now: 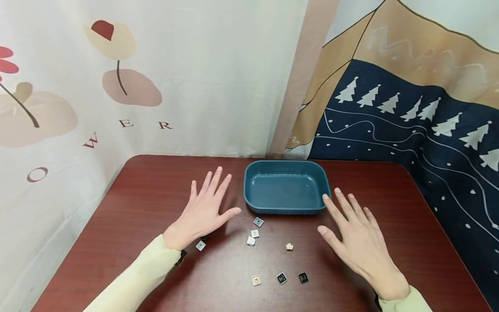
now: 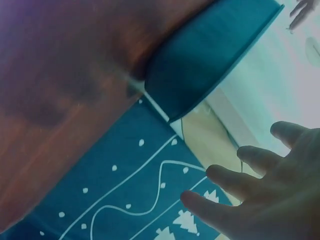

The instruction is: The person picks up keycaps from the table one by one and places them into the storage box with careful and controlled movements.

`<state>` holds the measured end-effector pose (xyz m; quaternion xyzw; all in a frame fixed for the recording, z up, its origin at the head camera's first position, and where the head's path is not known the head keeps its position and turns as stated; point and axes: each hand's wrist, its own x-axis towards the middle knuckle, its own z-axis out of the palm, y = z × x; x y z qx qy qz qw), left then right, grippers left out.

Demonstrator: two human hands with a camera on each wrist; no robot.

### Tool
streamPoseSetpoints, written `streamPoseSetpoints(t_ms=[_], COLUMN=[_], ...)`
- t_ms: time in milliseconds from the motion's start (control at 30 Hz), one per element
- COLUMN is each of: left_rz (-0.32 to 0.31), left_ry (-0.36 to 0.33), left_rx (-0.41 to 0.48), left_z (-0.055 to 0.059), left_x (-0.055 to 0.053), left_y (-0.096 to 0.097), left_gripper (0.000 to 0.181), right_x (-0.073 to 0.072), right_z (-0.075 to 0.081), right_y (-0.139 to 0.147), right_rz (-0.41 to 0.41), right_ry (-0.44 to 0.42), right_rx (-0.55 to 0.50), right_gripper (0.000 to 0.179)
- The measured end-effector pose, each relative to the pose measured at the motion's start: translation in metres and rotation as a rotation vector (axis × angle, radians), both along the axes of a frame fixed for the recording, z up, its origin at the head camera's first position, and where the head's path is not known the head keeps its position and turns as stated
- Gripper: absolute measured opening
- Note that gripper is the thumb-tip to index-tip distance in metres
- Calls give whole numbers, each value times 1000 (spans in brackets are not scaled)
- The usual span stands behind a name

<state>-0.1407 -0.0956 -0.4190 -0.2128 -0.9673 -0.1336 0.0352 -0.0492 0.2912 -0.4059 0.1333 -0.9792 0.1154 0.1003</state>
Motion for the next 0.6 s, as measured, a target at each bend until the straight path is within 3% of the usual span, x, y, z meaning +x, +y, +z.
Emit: streamPoseSetpoints(t_ms=[367, 600], left_rz=[-24, -10], left_ry=[-38, -88], left_rx=[-1, 18], left_z=[-1, -6], left_x=[-7, -15], left_y=[35, 46], left_gripper=[99, 100], right_x=[8, 9], right_z=[-11, -17], right_y=[-14, -24], right_rz=[54, 130], right_ry=[-3, 38], right_rx=[14, 11], right_gripper=[74, 73])
